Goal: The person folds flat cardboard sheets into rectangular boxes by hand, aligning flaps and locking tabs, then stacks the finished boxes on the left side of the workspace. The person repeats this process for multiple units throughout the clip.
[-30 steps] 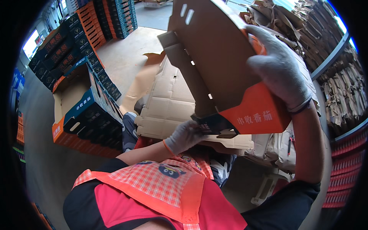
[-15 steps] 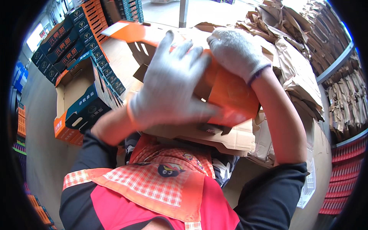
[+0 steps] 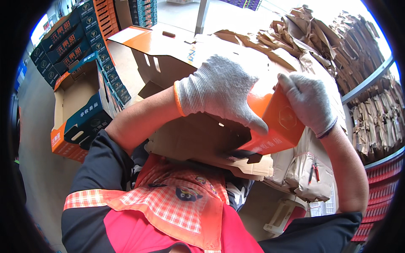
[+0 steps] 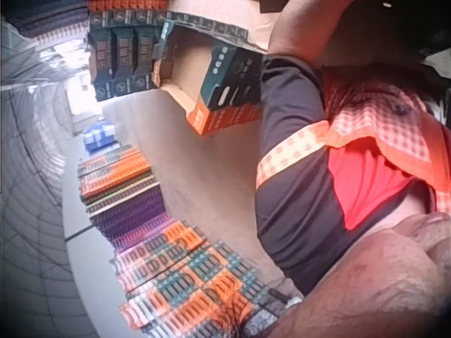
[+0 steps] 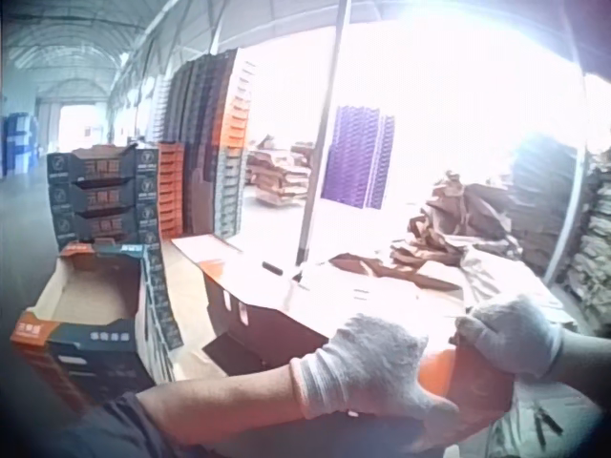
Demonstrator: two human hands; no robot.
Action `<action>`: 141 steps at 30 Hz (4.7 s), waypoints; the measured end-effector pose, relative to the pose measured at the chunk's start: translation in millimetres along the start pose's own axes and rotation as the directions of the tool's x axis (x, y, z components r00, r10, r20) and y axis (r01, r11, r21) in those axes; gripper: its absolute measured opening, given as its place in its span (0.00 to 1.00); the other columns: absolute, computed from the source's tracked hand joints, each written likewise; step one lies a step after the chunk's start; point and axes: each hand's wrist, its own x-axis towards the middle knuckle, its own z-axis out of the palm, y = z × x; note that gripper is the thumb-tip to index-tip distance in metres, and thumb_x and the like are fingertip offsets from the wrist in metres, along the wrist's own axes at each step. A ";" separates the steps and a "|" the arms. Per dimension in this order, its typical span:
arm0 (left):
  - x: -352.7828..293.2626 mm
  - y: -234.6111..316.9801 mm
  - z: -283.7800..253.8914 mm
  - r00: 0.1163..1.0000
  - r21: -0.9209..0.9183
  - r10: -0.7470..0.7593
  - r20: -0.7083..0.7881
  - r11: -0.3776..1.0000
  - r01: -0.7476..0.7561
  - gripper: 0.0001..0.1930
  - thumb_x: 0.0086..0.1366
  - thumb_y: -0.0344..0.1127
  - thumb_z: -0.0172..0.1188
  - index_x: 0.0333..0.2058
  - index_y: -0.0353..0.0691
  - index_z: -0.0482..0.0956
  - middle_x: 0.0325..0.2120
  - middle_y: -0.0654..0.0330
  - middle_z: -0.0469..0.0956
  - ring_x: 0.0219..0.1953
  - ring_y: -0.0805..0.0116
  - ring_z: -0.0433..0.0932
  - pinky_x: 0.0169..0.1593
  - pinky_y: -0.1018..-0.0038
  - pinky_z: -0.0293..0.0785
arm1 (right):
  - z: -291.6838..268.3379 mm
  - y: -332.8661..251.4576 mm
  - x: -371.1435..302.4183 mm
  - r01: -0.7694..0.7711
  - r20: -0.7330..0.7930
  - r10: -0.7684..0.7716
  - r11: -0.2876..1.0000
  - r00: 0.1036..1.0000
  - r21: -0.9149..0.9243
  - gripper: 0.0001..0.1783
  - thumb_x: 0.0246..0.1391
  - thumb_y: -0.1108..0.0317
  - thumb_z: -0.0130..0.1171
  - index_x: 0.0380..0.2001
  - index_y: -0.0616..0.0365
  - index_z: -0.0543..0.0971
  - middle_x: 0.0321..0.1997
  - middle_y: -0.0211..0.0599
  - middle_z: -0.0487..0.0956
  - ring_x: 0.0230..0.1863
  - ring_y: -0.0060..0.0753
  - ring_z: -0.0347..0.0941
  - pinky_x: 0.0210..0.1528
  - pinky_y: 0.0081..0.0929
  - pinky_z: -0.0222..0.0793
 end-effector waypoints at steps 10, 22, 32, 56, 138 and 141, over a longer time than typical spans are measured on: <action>-14.7 4.5 24.3 0.917 -0.162 -0.022 -0.398 0.986 -0.047 0.43 0.43 0.70 0.66 0.42 0.32 0.75 0.37 0.44 0.76 0.41 0.50 0.78 0.45 0.61 0.73 | 36.9 -8.3 37.8 -0.142 -0.036 0.140 0.988 0.990 -0.058 0.12 0.56 0.65 0.53 0.37 0.60 0.80 0.33 0.45 0.82 0.36 0.42 0.79 0.43 0.32 0.73; -204.8 -0.5 18.8 0.992 -0.110 -0.001 -0.122 0.994 -0.012 0.68 0.31 0.75 0.68 0.65 0.33 0.55 0.63 0.34 0.55 0.65 0.33 0.54 0.67 0.46 0.46 | 22.2 27.0 21.0 -0.053 -0.129 0.134 0.864 0.983 0.500 0.33 0.45 0.59 0.64 0.53 0.69 0.73 0.50 0.49 0.79 0.48 0.40 0.78 0.53 0.28 0.73; -89.2 34.0 -4.7 0.897 -0.135 0.170 -0.409 0.960 -0.244 0.36 0.40 0.48 0.76 0.47 0.35 0.77 0.43 0.48 0.77 0.45 0.46 0.77 0.50 0.61 0.74 | 262.4 90.7 -104.2 -0.565 0.394 0.650 0.066 0.649 0.822 0.15 0.58 0.60 0.59 0.42 0.60 0.78 0.37 0.38 0.81 0.40 0.29 0.78 0.46 0.28 0.76; -46.3 78.1 123.8 0.889 -0.724 -0.338 -0.309 0.690 0.011 0.77 0.35 0.66 0.73 0.68 0.34 0.27 0.68 0.32 0.32 0.71 0.35 0.31 0.70 0.50 0.31 | 5.9 -36.0 -6.9 -0.399 0.317 0.287 0.832 0.904 0.386 0.08 0.40 0.73 0.55 0.22 0.55 0.65 0.22 0.26 0.61 0.25 0.21 0.57 0.29 0.22 0.60; -139.5 58.2 200.5 0.648 -0.447 -0.268 0.713 -0.886 0.126 0.18 0.68 0.44 0.45 0.46 0.37 0.75 0.40 0.58 0.81 0.48 0.59 0.78 0.53 0.68 0.76 | -24.5 -35.0 -22.2 -0.185 0.064 0.176 0.964 0.982 0.189 0.33 0.42 0.72 0.58 0.56 0.65 0.72 0.42 0.39 0.78 0.40 0.27 0.76 0.46 0.23 0.73; -148.8 58.4 169.7 0.470 -0.431 -0.095 0.878 -0.584 0.688 0.16 0.66 0.46 0.52 0.41 0.40 0.77 0.35 0.58 0.81 0.41 0.61 0.80 0.45 0.66 0.77 | 10.6 -70.7 -9.9 0.167 0.197 -0.172 0.985 0.965 0.045 0.28 0.39 0.71 0.61 0.50 0.60 0.76 0.42 0.40 0.78 0.43 0.33 0.76 0.50 0.28 0.71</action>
